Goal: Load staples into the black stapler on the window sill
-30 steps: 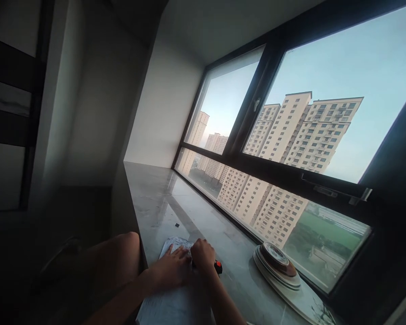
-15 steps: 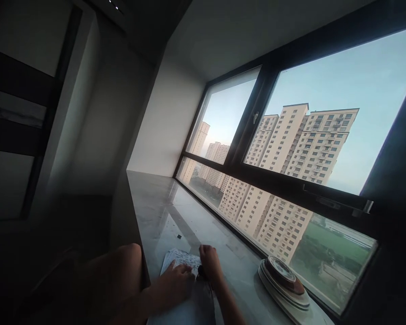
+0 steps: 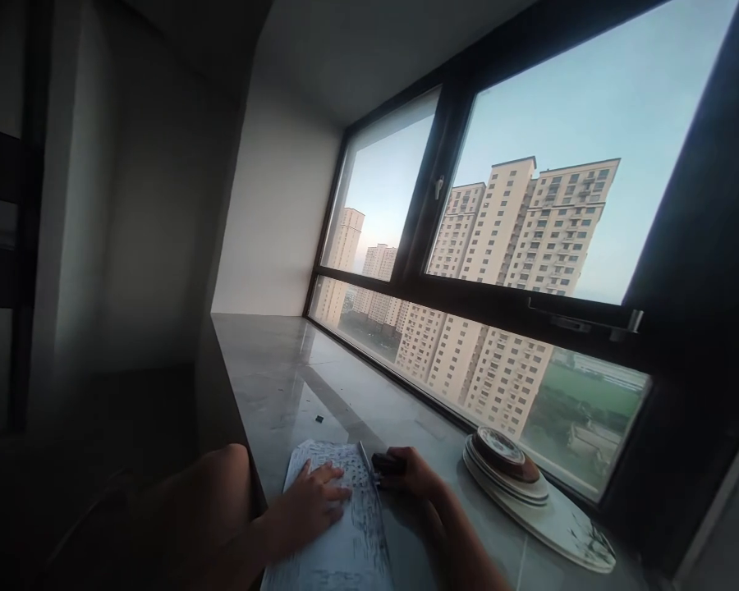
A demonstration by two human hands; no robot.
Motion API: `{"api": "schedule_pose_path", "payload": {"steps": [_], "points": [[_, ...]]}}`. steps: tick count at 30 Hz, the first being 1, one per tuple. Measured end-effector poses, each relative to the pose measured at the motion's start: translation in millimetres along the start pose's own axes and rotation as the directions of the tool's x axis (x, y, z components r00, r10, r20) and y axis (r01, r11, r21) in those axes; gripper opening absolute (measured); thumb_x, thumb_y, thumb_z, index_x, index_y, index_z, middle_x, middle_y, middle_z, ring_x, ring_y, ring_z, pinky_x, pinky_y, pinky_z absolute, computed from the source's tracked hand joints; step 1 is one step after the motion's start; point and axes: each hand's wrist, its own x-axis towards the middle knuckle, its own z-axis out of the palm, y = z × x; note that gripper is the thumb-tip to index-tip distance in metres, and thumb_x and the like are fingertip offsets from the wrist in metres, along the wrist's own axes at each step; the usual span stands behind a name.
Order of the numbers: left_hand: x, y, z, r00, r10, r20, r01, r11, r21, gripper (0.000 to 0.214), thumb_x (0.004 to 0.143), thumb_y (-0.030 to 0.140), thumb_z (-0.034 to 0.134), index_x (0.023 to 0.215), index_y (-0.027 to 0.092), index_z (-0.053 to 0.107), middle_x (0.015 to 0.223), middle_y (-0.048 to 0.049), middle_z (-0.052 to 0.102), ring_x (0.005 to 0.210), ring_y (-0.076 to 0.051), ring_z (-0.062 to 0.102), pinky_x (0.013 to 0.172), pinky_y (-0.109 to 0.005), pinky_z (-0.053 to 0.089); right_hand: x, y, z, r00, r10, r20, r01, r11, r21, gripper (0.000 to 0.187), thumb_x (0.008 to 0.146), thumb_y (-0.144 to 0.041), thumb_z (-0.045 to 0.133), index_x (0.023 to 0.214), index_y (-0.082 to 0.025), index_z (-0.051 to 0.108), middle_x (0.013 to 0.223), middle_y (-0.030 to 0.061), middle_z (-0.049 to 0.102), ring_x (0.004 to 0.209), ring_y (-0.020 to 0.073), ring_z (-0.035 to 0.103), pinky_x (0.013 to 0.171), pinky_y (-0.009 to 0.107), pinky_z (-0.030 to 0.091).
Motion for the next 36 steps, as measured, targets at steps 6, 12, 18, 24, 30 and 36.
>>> {"api": "schedule_pose_path", "payload": {"steps": [6,12,18,24,30,36], "points": [[-0.1,2.9,-9.3,0.998,-0.01,0.056,0.013,0.999,-0.048,0.04,0.093,0.042,0.047,0.132,0.044,0.056,0.151,0.0016,0.045,0.144,-0.032,0.031,0.116,-0.067,0.011,8.8,28.8,4.1,0.994,-0.039,-0.102,0.038,0.999,-0.007,0.034,0.07,-0.048,0.071,0.075,-0.017,0.061,0.065,-0.0028,0.054,0.062,0.0137,0.045,0.057,0.023,0.035],[3.6,2.0,-5.5,0.999,-0.01,0.042,0.011,1.0,-0.017,0.04,0.092,0.04,0.049,0.131,0.04,0.058,0.149,0.0002,0.048,0.142,-0.031,0.034,0.116,-0.066,0.013,33.6,23.2,18.5,0.953,0.022,-0.303,-0.06,0.991,-0.12,0.03,0.068,-0.042,0.072,0.066,-0.017,0.056,0.056,-0.0063,0.045,0.057,0.0106,0.039,0.054,0.021,0.026],[9.0,9.4,-9.8,0.985,0.074,-0.154,-0.075,0.997,-0.003,0.02,0.088,0.032,0.054,0.093,0.03,0.074,0.114,-0.0019,0.07,0.112,-0.025,0.06,0.108,-0.046,0.039,47.8,-26.8,42.4,0.944,-0.029,-0.328,0.04,0.999,0.028,0.034,0.071,-0.044,0.069,0.063,-0.017,0.051,0.057,-0.0067,0.035,0.057,0.009,0.032,0.051,0.021,0.021],[-3.2,-8.1,-22.8,0.817,-0.258,-0.517,0.195,0.965,-0.173,0.031,0.096,0.031,0.036,0.08,0.024,0.061,0.086,-0.0058,0.067,0.084,-0.022,0.065,0.077,-0.035,0.05,46.1,-67.8,85.7,0.979,-0.093,-0.183,0.13,0.97,0.203,0.032,0.073,-0.044,0.069,0.068,-0.016,0.052,0.061,-0.0061,0.036,0.059,0.0092,0.034,0.053,0.02,0.025],[-11.5,-39.6,-7.1,0.724,-0.41,-0.555,0.268,0.908,-0.321,0.025,0.091,0.017,0.037,0.106,0.018,0.057,0.108,-0.0108,0.065,0.104,-0.022,0.063,0.091,-0.036,0.05,41.2,-63.3,107.3,0.986,-0.164,-0.028,0.166,0.977,0.135,0.031,0.074,-0.045,0.071,0.077,-0.016,0.06,0.066,-0.0049,0.048,0.065,0.0115,0.044,0.059,0.02,0.033],[-11.8,-44.3,9.3,0.773,-0.423,-0.472,0.318,0.903,-0.289,0.045,0.085,0.012,0.045,0.13,0.013,0.051,0.131,-0.0149,0.058,0.125,-0.025,0.053,0.103,-0.038,0.044,33.3,-54.6,85.9,0.976,-0.211,0.049,0.155,0.838,0.523,0.046,0.088,-0.057,0.055,0.113,-0.02,0.067,0.109,0.0079,0.067,0.097,0.0254,0.06,0.084,0.035,0.046]]}}
